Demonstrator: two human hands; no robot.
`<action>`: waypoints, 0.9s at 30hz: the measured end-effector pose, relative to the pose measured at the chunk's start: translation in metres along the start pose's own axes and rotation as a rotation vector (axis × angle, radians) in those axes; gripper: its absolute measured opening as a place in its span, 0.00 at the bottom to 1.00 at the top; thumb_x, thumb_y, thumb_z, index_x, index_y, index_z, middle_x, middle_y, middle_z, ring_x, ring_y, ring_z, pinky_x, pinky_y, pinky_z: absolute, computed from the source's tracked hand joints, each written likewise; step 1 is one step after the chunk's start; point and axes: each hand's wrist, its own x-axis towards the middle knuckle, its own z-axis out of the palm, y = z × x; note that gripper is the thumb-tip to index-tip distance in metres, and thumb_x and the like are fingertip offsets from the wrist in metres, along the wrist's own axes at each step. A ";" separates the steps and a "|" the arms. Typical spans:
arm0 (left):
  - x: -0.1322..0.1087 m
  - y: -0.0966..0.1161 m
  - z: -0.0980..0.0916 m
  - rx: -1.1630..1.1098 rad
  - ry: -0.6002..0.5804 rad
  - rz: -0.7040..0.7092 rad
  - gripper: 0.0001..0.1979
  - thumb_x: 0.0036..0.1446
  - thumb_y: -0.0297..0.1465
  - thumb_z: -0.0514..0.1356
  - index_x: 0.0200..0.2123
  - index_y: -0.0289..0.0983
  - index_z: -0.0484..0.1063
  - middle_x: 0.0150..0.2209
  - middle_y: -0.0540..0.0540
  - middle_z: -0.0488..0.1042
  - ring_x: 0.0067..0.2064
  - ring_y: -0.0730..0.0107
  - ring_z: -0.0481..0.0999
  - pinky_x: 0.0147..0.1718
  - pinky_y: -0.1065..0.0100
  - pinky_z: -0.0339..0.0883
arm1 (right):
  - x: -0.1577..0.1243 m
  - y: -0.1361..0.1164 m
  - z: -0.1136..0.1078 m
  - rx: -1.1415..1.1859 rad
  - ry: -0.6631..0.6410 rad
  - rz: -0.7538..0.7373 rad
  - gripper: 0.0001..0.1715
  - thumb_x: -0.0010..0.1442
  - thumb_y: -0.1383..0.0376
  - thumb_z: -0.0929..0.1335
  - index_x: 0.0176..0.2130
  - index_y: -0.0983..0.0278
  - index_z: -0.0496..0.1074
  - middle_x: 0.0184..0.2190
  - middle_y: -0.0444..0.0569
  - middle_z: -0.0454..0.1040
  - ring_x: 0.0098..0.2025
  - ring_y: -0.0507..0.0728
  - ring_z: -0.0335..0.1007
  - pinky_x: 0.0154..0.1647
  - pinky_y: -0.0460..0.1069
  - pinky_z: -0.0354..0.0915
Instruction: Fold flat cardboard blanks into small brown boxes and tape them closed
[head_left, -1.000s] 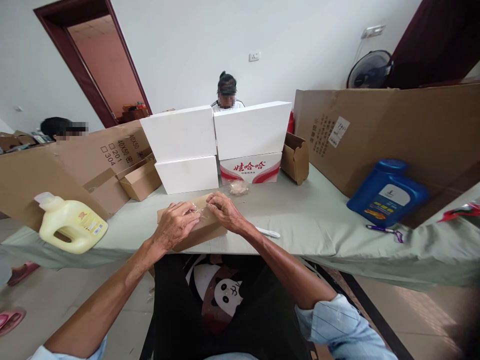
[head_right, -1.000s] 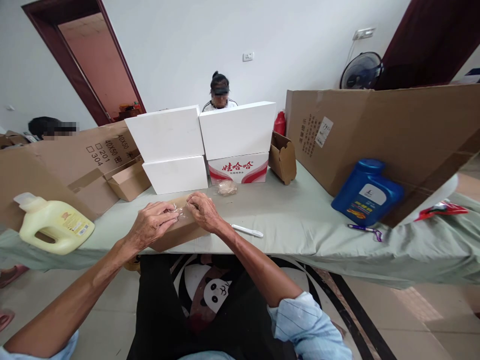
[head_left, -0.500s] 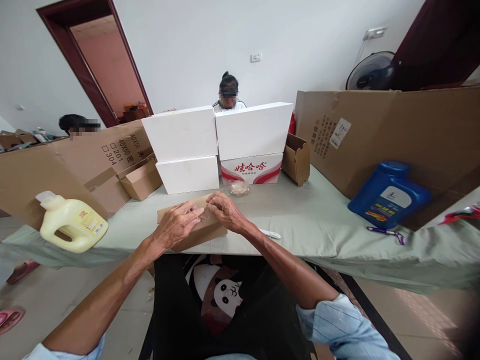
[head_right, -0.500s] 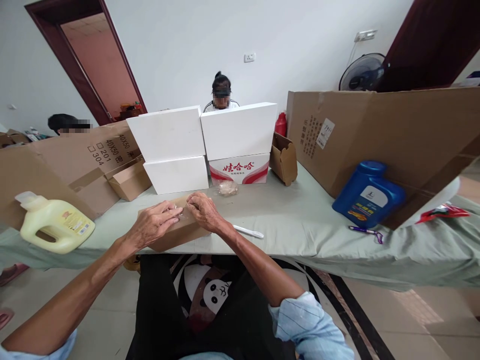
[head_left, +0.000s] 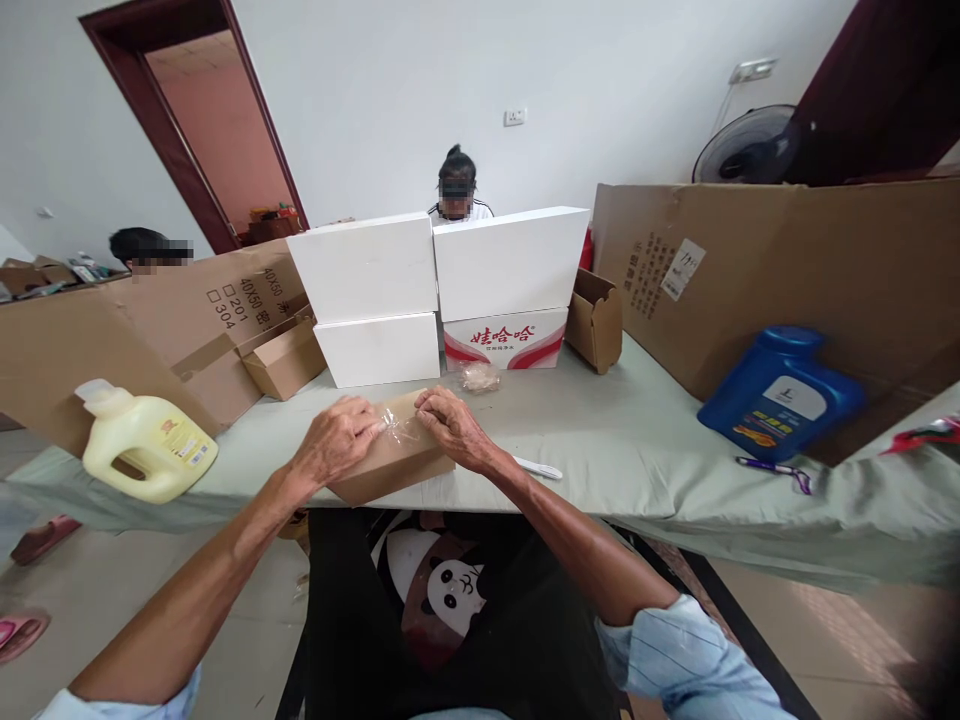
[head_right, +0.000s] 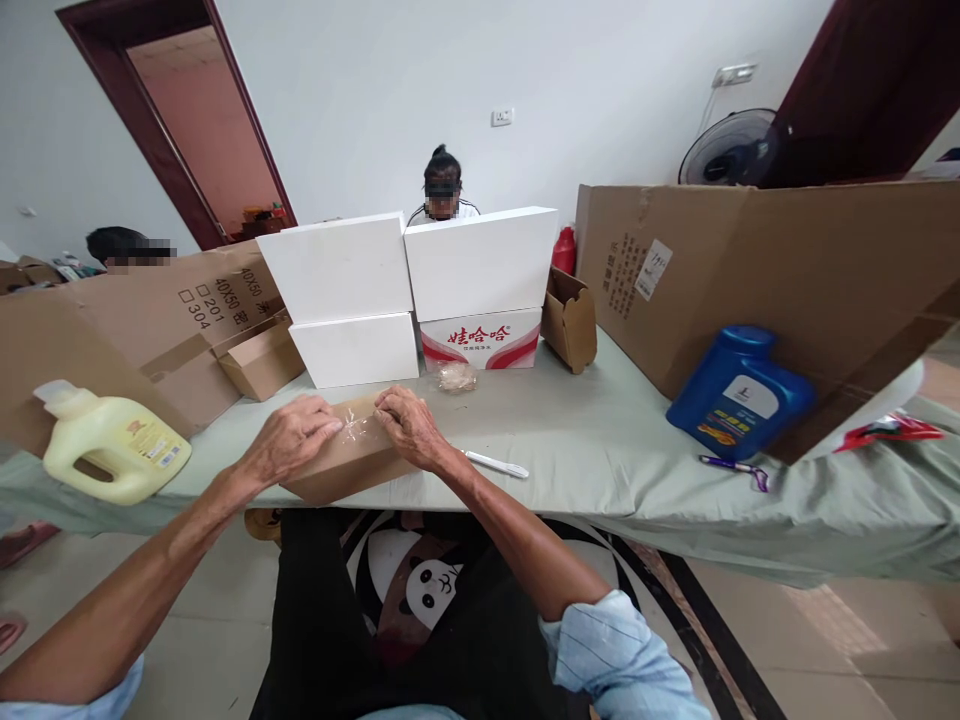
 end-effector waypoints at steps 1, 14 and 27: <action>0.004 -0.004 -0.006 -0.005 -0.037 -0.044 0.20 0.76 0.37 0.54 0.38 0.41 0.85 0.41 0.43 0.82 0.44 0.59 0.79 0.46 0.60 0.74 | -0.001 -0.002 -0.001 0.007 0.003 -0.012 0.14 0.75 0.62 0.65 0.35 0.60 0.68 0.45 0.52 0.77 0.48 0.59 0.72 0.53 0.56 0.65; 0.036 -0.023 -0.010 -0.206 -0.402 -0.154 0.22 0.55 0.43 0.67 0.51 0.41 0.84 0.50 0.42 0.84 0.51 0.49 0.82 0.49 0.58 0.72 | -0.010 -0.012 -0.005 -0.040 -0.043 -0.079 0.13 0.77 0.64 0.64 0.37 0.60 0.68 0.46 0.52 0.77 0.50 0.59 0.72 0.54 0.56 0.65; 0.011 -0.051 -0.047 -0.301 -0.393 -0.143 0.20 0.63 0.44 0.63 0.52 0.43 0.85 0.54 0.42 0.85 0.52 0.51 0.83 0.49 0.59 0.77 | -0.021 -0.024 -0.015 -0.295 0.002 -0.240 0.09 0.78 0.63 0.65 0.41 0.59 0.70 0.53 0.55 0.77 0.53 0.62 0.70 0.55 0.59 0.65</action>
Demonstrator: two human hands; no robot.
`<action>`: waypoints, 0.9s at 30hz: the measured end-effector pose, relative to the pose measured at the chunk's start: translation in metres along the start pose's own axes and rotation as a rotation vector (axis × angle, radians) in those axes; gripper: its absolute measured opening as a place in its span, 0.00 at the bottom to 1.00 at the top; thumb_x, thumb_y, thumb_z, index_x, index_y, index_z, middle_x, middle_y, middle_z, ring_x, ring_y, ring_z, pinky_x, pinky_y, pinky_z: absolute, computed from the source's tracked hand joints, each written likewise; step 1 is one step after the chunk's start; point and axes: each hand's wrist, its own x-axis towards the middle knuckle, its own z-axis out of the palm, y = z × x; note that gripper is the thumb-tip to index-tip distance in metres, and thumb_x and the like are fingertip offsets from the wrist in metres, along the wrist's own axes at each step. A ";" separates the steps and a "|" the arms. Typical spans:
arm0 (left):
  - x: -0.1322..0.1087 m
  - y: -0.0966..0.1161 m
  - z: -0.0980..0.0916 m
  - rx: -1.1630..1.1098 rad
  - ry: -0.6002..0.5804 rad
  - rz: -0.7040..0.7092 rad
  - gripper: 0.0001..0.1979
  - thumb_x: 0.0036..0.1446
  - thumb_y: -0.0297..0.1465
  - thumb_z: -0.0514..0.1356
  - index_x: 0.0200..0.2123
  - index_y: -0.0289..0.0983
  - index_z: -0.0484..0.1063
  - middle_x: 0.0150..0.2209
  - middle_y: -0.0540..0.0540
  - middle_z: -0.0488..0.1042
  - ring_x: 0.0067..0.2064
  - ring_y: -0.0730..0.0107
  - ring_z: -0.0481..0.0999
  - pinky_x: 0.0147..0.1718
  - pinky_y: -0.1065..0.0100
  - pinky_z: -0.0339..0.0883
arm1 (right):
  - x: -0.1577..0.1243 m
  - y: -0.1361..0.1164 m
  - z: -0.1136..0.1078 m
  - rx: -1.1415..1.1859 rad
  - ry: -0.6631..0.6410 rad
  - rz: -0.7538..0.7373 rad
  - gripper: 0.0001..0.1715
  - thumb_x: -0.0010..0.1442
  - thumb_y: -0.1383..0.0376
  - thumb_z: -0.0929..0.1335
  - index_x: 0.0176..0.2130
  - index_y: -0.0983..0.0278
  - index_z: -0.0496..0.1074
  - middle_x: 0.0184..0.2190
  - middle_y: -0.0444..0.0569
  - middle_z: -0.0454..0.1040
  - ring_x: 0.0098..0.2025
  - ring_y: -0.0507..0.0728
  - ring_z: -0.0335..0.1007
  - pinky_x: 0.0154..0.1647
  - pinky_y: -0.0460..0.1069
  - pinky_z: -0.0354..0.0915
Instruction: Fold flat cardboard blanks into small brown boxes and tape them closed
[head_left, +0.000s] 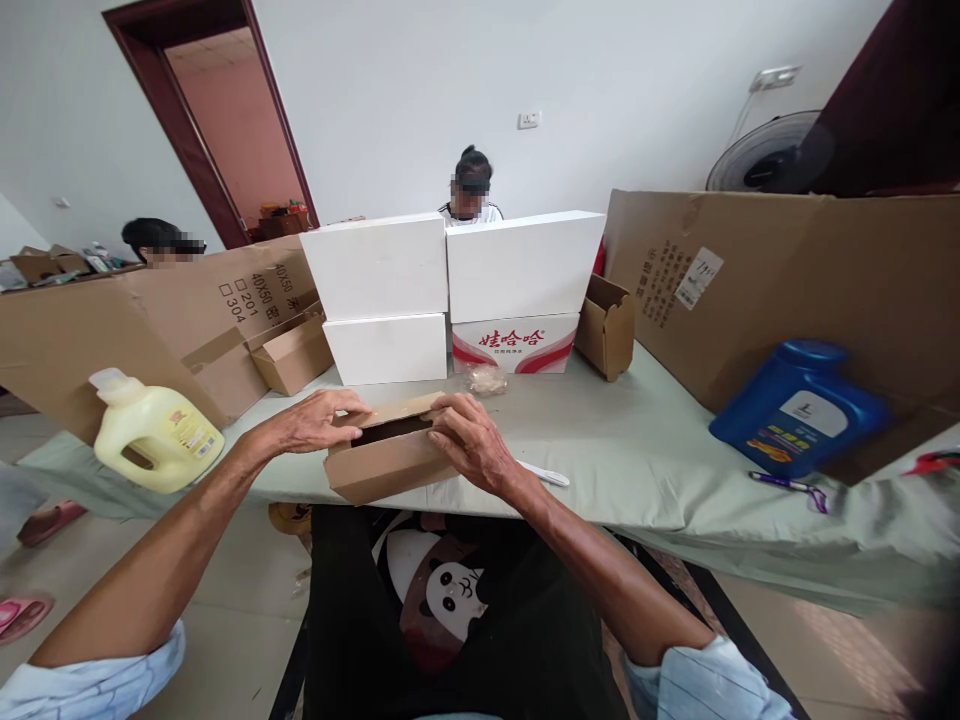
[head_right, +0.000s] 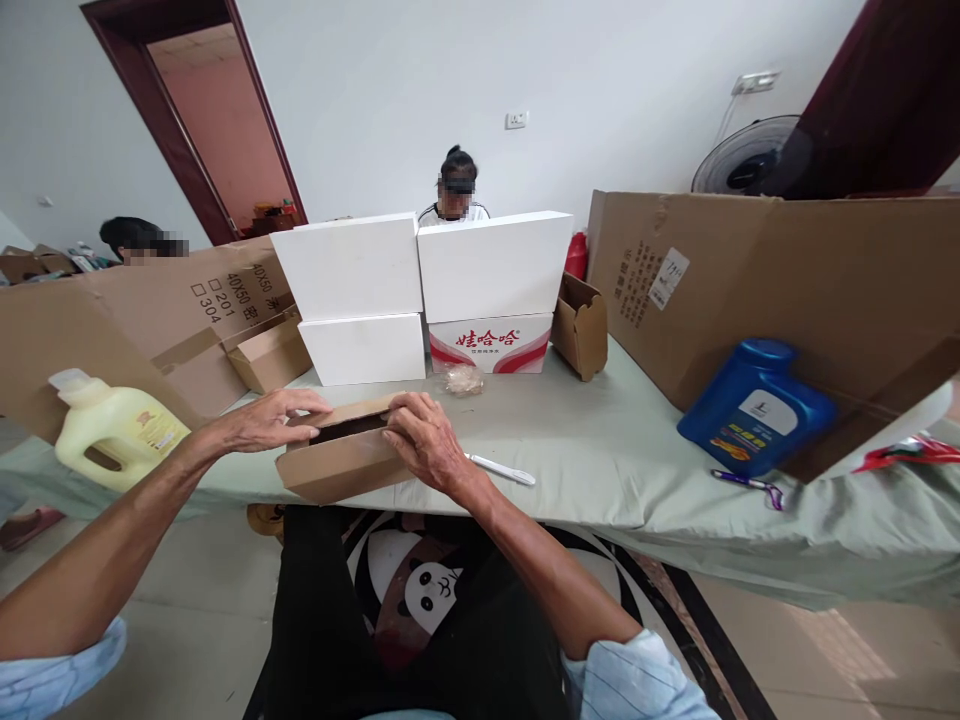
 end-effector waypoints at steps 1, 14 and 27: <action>-0.001 -0.003 0.000 -0.034 0.043 -0.022 0.19 0.65 0.45 0.61 0.50 0.43 0.86 0.53 0.42 0.86 0.52 0.51 0.84 0.50 0.58 0.77 | -0.002 -0.004 -0.002 -0.045 0.007 -0.027 0.09 0.78 0.64 0.66 0.41 0.59 0.70 0.54 0.55 0.77 0.53 0.62 0.70 0.55 0.59 0.64; -0.017 -0.018 0.050 0.053 0.567 0.218 0.19 0.73 0.32 0.52 0.36 0.40 0.82 0.52 0.40 0.82 0.51 0.60 0.84 0.51 0.61 0.78 | -0.006 -0.007 -0.014 -0.025 -0.121 -0.087 0.05 0.77 0.65 0.67 0.44 0.60 0.72 0.44 0.53 0.80 0.44 0.60 0.72 0.47 0.56 0.69; -0.022 -0.003 0.009 0.252 0.023 -0.103 0.26 0.55 0.53 0.69 0.52 0.45 0.81 0.69 0.39 0.61 0.48 0.52 0.80 0.48 0.54 0.76 | 0.066 -0.004 -0.037 -0.294 -0.709 -0.245 0.12 0.61 0.57 0.81 0.38 0.60 0.80 0.38 0.49 0.78 0.43 0.61 0.71 0.38 0.53 0.64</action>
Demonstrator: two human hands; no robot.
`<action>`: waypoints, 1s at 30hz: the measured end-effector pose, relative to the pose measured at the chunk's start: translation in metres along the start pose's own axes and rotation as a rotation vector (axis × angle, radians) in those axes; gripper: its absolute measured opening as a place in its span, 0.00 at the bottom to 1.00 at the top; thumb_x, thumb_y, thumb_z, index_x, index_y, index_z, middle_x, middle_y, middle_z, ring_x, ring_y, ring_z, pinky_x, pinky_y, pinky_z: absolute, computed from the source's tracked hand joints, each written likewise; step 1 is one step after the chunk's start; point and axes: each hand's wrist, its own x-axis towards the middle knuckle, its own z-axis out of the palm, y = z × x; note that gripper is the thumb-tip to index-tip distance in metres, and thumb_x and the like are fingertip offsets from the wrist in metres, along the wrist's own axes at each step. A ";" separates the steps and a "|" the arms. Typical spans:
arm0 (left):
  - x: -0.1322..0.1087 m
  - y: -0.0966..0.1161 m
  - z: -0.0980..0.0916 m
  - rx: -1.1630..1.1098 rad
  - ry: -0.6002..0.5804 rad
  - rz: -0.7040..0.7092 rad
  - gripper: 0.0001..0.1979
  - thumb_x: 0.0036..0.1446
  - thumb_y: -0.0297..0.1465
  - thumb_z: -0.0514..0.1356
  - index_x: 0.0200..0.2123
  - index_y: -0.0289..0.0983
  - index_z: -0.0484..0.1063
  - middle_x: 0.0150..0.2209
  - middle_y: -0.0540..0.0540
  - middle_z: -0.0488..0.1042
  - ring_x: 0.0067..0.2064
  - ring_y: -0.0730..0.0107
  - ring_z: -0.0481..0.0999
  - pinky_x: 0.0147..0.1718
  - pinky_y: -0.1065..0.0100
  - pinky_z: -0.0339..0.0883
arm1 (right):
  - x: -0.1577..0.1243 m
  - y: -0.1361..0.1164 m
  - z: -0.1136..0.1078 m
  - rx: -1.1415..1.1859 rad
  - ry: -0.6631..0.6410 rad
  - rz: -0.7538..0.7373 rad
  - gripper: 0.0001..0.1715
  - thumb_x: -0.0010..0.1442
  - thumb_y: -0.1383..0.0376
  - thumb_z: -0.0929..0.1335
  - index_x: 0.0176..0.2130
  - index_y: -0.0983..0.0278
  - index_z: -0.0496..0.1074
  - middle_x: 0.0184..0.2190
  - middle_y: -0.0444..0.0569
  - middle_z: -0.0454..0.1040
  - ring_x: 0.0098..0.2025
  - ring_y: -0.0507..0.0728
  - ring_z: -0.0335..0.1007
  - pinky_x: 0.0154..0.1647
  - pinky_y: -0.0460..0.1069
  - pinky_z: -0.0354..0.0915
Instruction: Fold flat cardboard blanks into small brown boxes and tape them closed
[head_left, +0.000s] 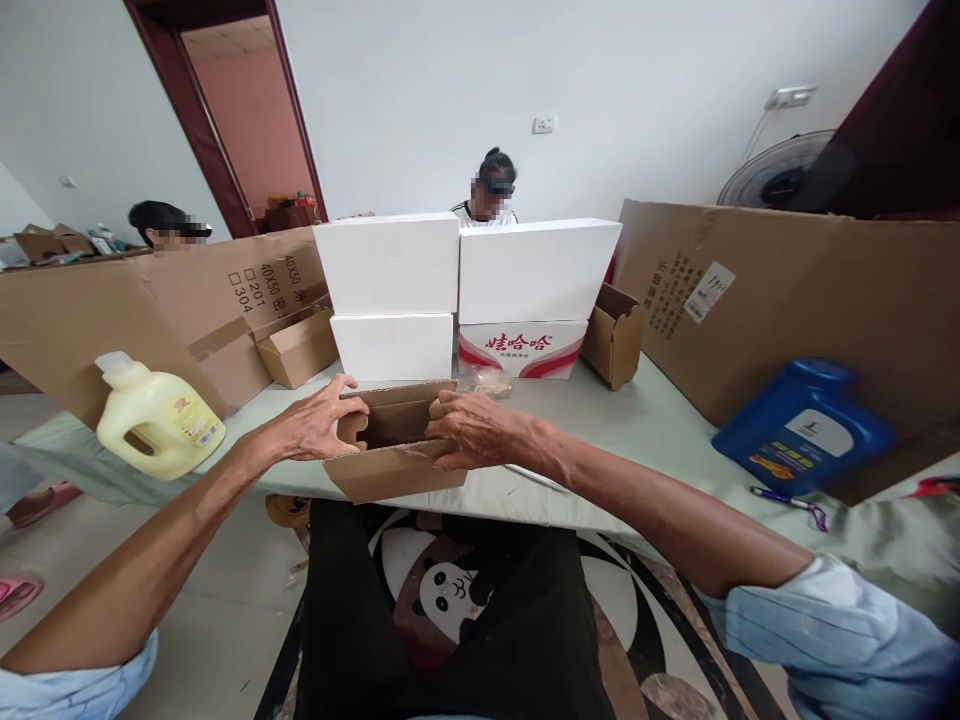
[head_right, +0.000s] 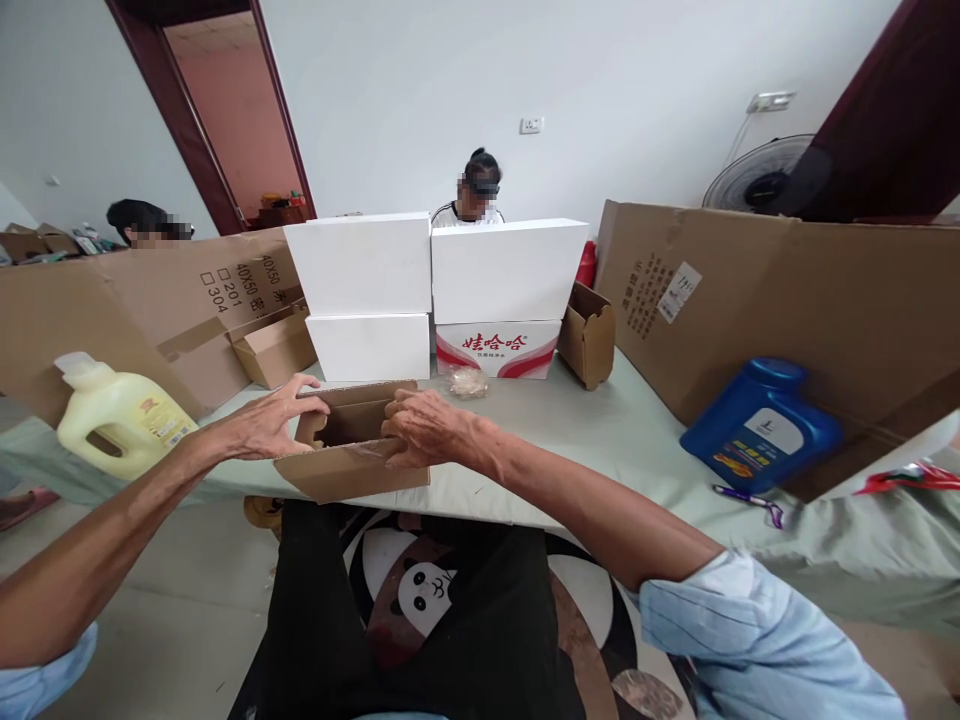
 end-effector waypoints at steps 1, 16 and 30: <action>0.002 -0.001 -0.003 -0.012 -0.019 -0.003 0.26 0.54 0.52 0.70 0.51 0.45 0.80 0.69 0.39 0.61 0.47 0.53 0.79 0.47 0.54 0.75 | -0.002 -0.001 -0.003 -0.041 0.005 -0.011 0.14 0.61 0.57 0.82 0.37 0.60 0.79 0.37 0.50 0.77 0.43 0.61 0.69 0.38 0.53 0.63; -0.008 -0.005 -0.009 -0.261 -0.083 0.044 0.26 0.57 0.44 0.67 0.58 0.46 0.74 0.69 0.39 0.62 0.56 0.54 0.76 0.52 0.55 0.77 | -0.044 0.010 0.027 0.157 0.309 0.149 0.17 0.69 0.53 0.77 0.43 0.61 0.72 0.44 0.51 0.71 0.41 0.58 0.65 0.37 0.52 0.60; -0.039 -0.040 0.011 -0.572 0.045 0.015 0.39 0.41 0.48 0.79 0.53 0.44 0.67 0.49 0.48 0.71 0.45 0.63 0.73 0.47 0.60 0.75 | -0.043 0.012 0.033 0.278 0.345 0.187 0.17 0.69 0.54 0.77 0.44 0.61 0.72 0.46 0.50 0.69 0.43 0.58 0.66 0.41 0.52 0.66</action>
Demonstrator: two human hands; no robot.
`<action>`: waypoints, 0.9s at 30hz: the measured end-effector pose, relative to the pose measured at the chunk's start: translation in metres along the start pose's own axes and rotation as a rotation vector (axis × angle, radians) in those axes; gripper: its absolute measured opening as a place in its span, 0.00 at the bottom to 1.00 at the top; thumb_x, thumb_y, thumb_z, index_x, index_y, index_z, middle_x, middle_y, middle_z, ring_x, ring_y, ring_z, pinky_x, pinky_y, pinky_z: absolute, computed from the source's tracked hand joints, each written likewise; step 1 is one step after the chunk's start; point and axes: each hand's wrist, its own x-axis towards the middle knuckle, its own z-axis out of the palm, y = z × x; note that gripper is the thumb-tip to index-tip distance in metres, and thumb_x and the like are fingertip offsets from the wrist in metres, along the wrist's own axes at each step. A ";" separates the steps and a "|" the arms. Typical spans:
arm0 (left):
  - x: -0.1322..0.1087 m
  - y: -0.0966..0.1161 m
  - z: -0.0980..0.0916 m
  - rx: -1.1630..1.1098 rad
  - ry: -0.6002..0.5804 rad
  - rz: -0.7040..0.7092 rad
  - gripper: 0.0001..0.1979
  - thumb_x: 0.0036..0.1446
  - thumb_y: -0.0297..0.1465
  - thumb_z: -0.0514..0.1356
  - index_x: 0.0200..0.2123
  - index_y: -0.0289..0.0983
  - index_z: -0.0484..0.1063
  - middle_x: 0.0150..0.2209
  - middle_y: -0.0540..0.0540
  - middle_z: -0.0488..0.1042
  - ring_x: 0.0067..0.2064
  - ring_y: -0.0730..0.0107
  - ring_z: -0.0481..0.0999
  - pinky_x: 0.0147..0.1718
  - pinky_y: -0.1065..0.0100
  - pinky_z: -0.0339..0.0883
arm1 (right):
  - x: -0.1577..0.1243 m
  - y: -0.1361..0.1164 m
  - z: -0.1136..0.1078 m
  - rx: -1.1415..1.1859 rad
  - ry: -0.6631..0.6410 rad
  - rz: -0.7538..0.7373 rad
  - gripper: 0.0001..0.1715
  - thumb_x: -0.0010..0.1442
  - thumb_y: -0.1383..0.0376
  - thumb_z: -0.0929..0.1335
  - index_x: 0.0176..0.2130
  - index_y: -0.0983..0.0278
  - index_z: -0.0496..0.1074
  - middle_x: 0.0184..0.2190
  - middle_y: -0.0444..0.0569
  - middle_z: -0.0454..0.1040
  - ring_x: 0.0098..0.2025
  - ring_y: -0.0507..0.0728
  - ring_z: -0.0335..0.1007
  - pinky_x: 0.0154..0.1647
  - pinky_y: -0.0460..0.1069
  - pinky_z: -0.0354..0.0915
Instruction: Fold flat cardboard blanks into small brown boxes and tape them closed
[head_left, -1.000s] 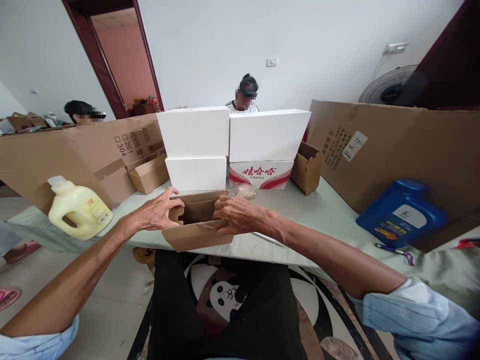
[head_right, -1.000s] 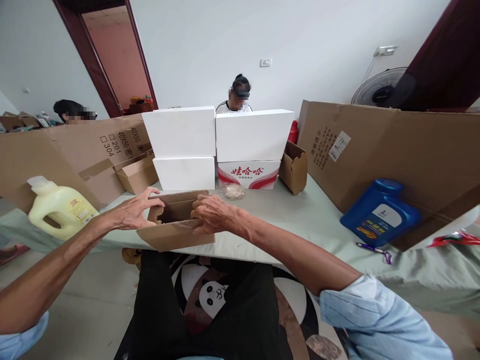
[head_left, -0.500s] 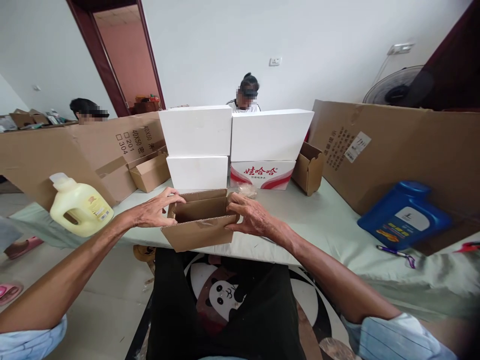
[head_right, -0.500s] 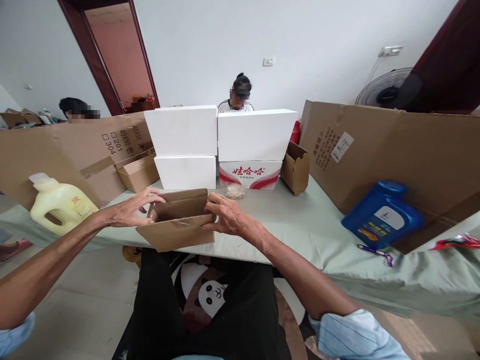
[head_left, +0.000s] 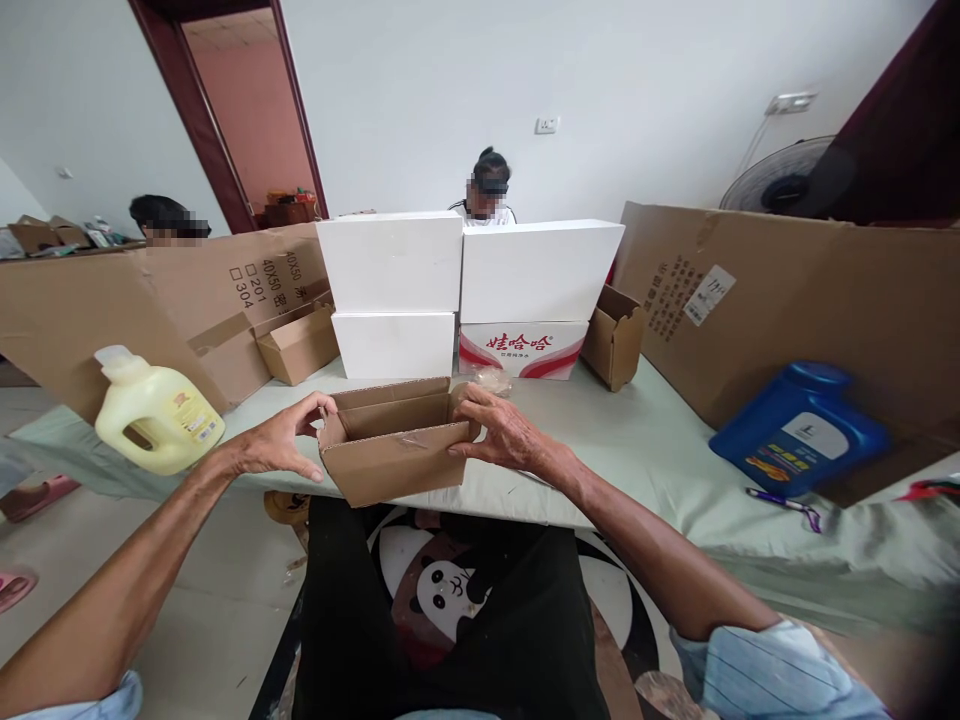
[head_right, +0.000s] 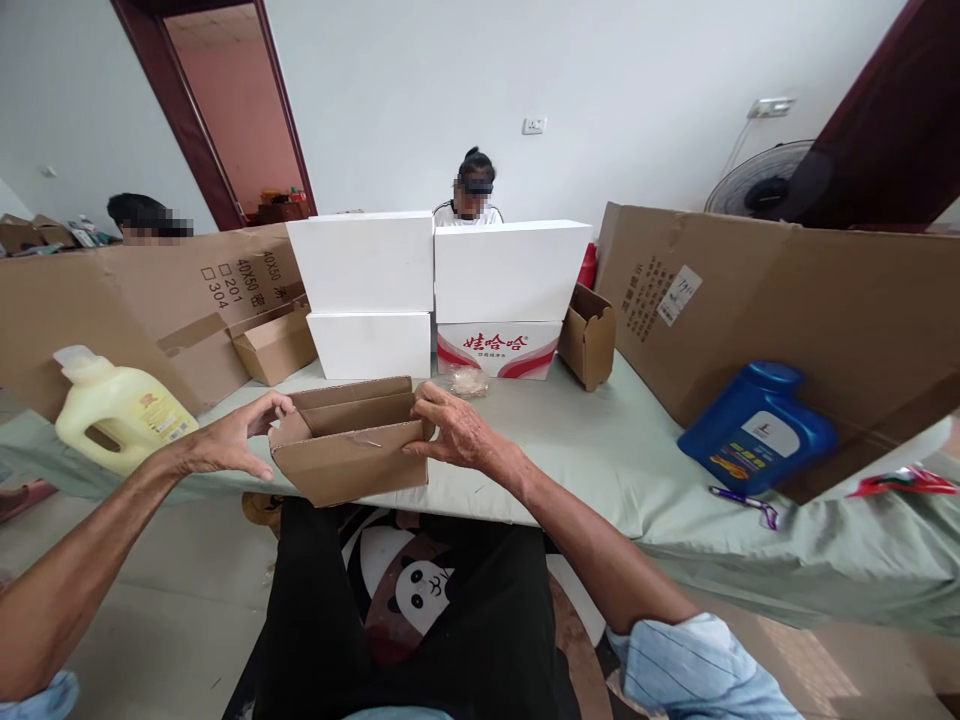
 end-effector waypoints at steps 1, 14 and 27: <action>-0.001 0.002 0.004 0.020 0.026 -0.008 0.38 0.41 0.47 0.79 0.52 0.44 0.66 0.48 0.49 0.70 0.44 0.63 0.72 0.47 0.61 0.74 | -0.001 0.000 0.000 0.007 0.004 0.001 0.17 0.70 0.53 0.77 0.44 0.61 0.72 0.46 0.50 0.69 0.43 0.58 0.67 0.42 0.52 0.66; 0.004 -0.002 0.029 -0.086 0.173 0.008 0.37 0.43 0.39 0.79 0.51 0.44 0.62 0.46 0.51 0.65 0.46 0.65 0.70 0.47 0.62 0.73 | 0.027 -0.025 0.015 -0.294 0.201 0.055 0.27 0.68 0.40 0.74 0.34 0.59 0.75 0.37 0.54 0.76 0.52 0.68 0.65 0.63 0.67 0.58; 0.002 -0.002 0.033 -0.051 0.197 0.026 0.35 0.46 0.38 0.76 0.53 0.44 0.61 0.47 0.49 0.66 0.47 0.64 0.72 0.45 0.62 0.75 | 0.043 -0.024 0.009 -0.208 -0.043 0.057 0.19 0.67 0.60 0.79 0.29 0.61 0.72 0.36 0.50 0.74 0.46 0.62 0.65 0.51 0.57 0.60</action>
